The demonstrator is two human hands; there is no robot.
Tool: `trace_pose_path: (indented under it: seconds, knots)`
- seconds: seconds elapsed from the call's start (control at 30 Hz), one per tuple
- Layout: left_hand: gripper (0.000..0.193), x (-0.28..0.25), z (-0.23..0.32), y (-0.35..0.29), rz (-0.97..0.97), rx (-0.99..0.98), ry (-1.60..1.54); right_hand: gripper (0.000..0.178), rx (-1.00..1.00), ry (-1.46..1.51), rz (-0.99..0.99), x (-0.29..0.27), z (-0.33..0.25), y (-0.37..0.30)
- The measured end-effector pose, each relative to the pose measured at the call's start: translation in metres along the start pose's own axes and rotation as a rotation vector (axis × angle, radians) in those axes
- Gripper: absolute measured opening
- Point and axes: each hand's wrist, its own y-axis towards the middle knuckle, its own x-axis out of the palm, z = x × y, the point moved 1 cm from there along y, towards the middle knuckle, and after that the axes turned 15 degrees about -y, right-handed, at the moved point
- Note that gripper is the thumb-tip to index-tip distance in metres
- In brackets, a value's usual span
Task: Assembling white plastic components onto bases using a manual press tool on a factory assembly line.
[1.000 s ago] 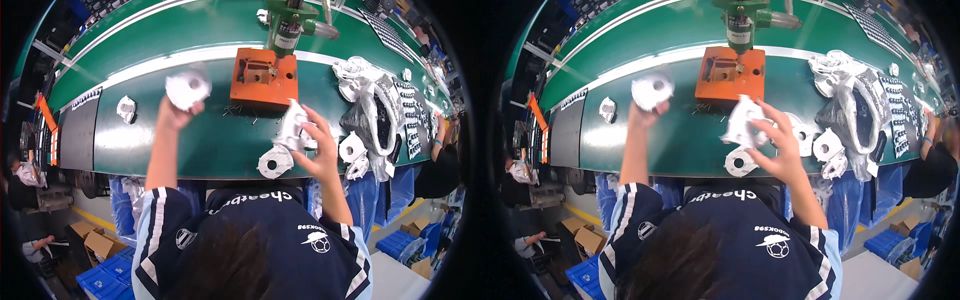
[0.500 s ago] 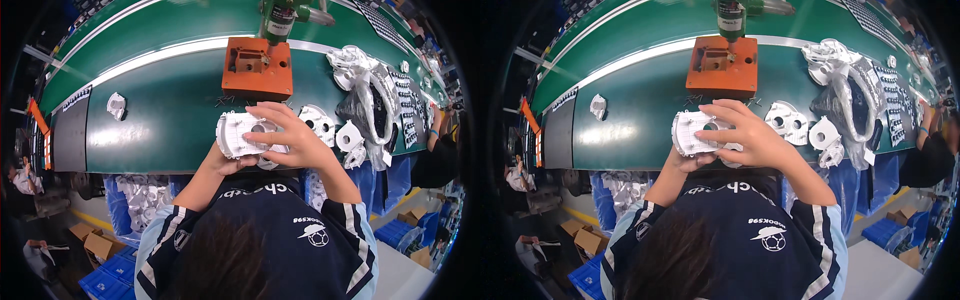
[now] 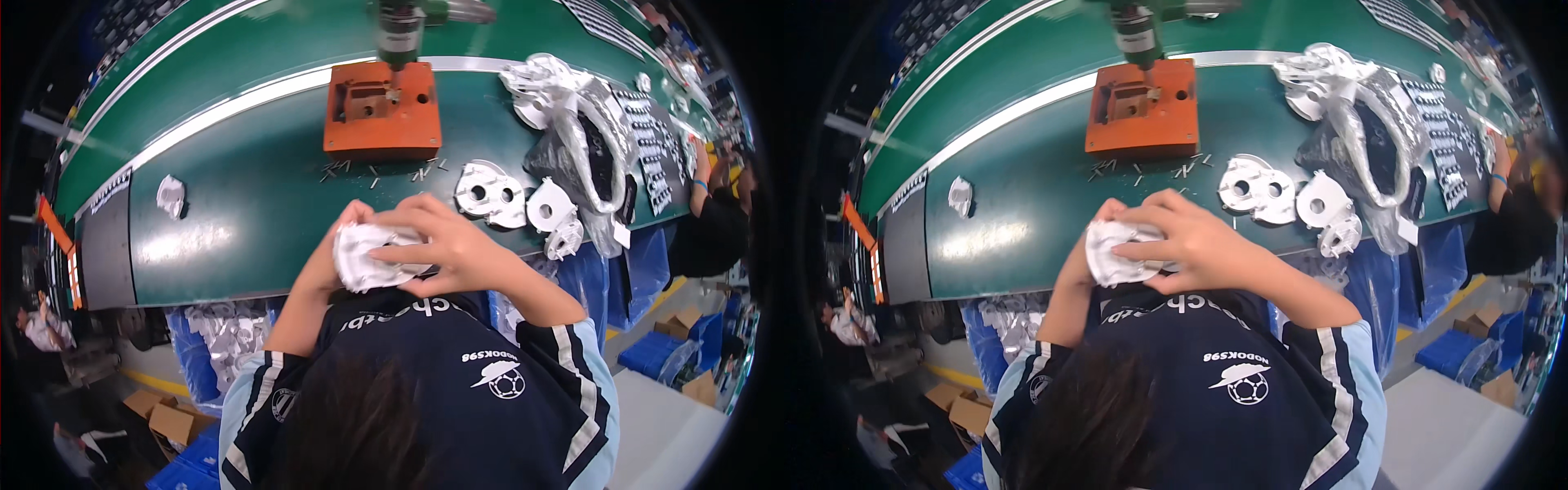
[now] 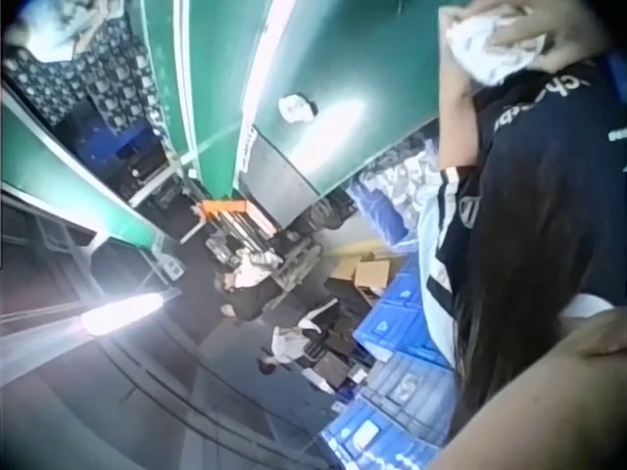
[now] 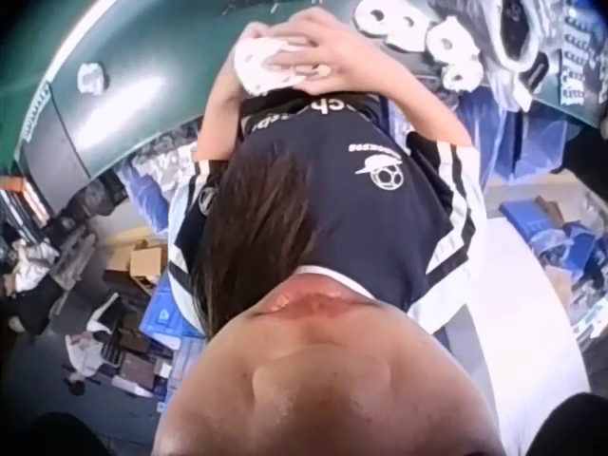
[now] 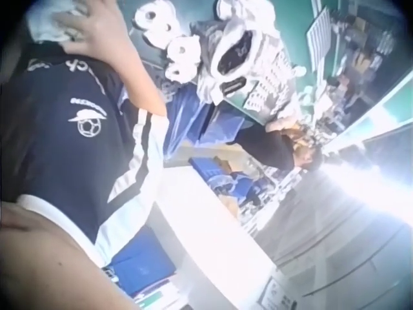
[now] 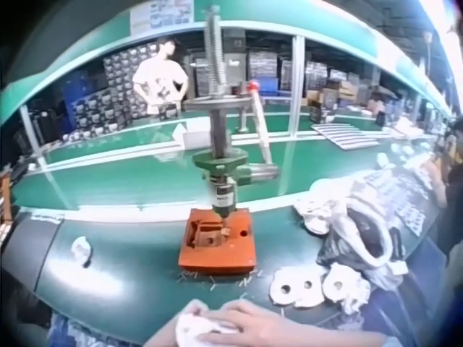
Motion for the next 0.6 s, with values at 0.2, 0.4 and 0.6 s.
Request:
trace_pose_path:
  seconds: [0.2,0.4,0.6]
  knots:
    - [0.045,-0.002,0.025,-0.003,0.007,-0.248,-0.246,0.08,0.142,0.215,-0.062,-0.011,-0.01,-0.002]
    - [0.023,0.006,0.029,0.007,-0.18,-0.228,0.068,0.087,0.257,0.111,-0.162,-0.01,-0.001,-0.017]
    - [0.015,-0.007,0.034,0.004,-0.235,-0.163,0.074,0.094,0.295,0.041,0.065,-0.017,0.011,-0.027]
